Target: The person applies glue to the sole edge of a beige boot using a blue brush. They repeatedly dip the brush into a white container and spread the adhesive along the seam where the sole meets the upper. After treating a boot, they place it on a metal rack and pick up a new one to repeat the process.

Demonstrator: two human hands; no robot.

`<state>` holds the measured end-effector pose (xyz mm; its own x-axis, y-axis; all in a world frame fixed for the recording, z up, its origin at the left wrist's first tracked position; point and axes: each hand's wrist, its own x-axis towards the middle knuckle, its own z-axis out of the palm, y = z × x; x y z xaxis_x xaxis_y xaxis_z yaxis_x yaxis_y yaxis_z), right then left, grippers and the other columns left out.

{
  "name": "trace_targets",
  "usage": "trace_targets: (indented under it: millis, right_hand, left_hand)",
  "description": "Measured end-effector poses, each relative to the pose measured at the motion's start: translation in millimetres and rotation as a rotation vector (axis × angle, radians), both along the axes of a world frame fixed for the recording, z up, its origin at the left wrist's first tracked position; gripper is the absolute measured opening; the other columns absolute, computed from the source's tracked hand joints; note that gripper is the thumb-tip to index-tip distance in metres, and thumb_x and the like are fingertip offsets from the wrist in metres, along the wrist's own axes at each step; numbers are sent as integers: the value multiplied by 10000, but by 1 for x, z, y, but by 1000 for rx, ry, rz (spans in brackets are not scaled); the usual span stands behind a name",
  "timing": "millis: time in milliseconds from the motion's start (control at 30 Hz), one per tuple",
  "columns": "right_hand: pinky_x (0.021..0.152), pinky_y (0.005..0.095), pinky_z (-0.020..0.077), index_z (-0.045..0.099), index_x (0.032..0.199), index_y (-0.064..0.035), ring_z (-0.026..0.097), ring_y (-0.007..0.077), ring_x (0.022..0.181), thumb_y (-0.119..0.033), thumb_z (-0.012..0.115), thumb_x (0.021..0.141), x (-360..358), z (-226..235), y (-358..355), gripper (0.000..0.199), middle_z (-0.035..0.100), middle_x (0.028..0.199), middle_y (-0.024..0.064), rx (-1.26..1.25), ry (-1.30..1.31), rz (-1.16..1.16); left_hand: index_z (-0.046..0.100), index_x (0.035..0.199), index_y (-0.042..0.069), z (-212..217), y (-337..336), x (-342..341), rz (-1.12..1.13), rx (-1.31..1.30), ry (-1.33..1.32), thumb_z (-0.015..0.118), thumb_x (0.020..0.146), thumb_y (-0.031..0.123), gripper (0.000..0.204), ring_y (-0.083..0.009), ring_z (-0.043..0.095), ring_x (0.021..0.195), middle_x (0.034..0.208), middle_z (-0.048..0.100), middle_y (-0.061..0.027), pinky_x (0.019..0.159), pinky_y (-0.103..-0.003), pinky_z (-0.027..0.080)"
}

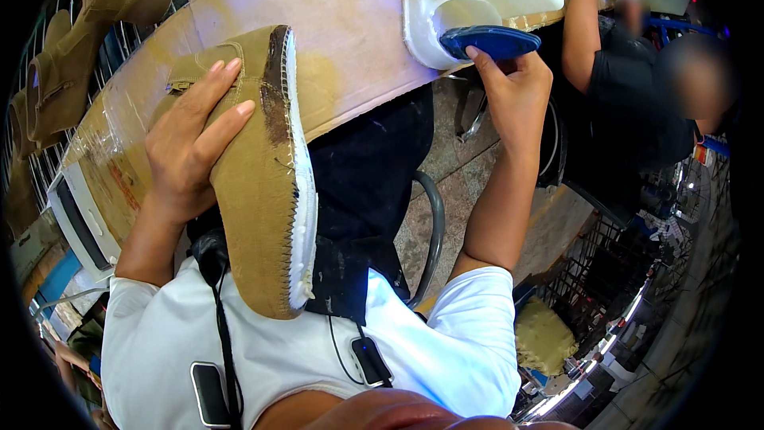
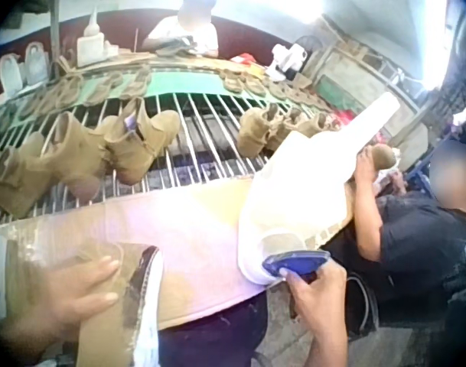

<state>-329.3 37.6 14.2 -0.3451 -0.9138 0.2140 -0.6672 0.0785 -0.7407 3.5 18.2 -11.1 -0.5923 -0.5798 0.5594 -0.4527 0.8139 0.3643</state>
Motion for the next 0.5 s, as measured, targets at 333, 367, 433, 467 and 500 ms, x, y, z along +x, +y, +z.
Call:
trace_targets:
  millis: [333, 367, 433, 467, 500]
  right_hand:
    - [650, 228, 438, 619, 876, 32, 536, 95, 669, 6, 688, 743, -8, -27, -5, 153, 629, 813, 48, -166, -284, 88]
    - [654, 228, 439, 609, 889, 41, 535, 95, 675, 0, 685, 753, -11, -26, -1, 161, 629, 824, 50, -175, -433, 42]
    - [672, 218, 434, 588, 923, 49, 538, 91, 711, -33, 688, 768, -14, -29, 4, 202, 621, 832, 54, -184, -378, -26]
    - [677, 217, 433, 589, 922, 48, 537, 88, 718, -42, 690, 770, -15, -31, 7, 203, 618, 830, 51, -165, -342, -37]
    - [683, 216, 431, 590, 921, 46, 536, 86, 726, -50, 691, 772, -16, -33, 8, 204, 616, 828, 49, -139, -314, -40]
  left_hand:
    - [519, 1090, 107, 0, 0, -1, -6, 8, 6, 724, 672, 133, 466, -362, 596, 1008, 1131, 580, -219, 792, -378, 509]
    - [521, 1088, 106, 0, 1, -1, -5, 6, 12, 724, 671, 133, 464, -363, 596, 1008, 1131, 579, -220, 794, -378, 509]
    - [526, 1086, 106, 0, 1, -2, -8, 5, 20, 724, 670, 133, 461, -364, 595, 1010, 1131, 579, -221, 799, -379, 508]
    - [530, 1086, 107, 0, 1, -2, -8, 4, 22, 724, 669, 134, 461, -365, 593, 1012, 1132, 578, -221, 803, -379, 507]
    - [534, 1087, 109, -1, 1, -3, -8, 2, 25, 725, 667, 134, 461, -366, 592, 1014, 1133, 577, -221, 807, -380, 506]
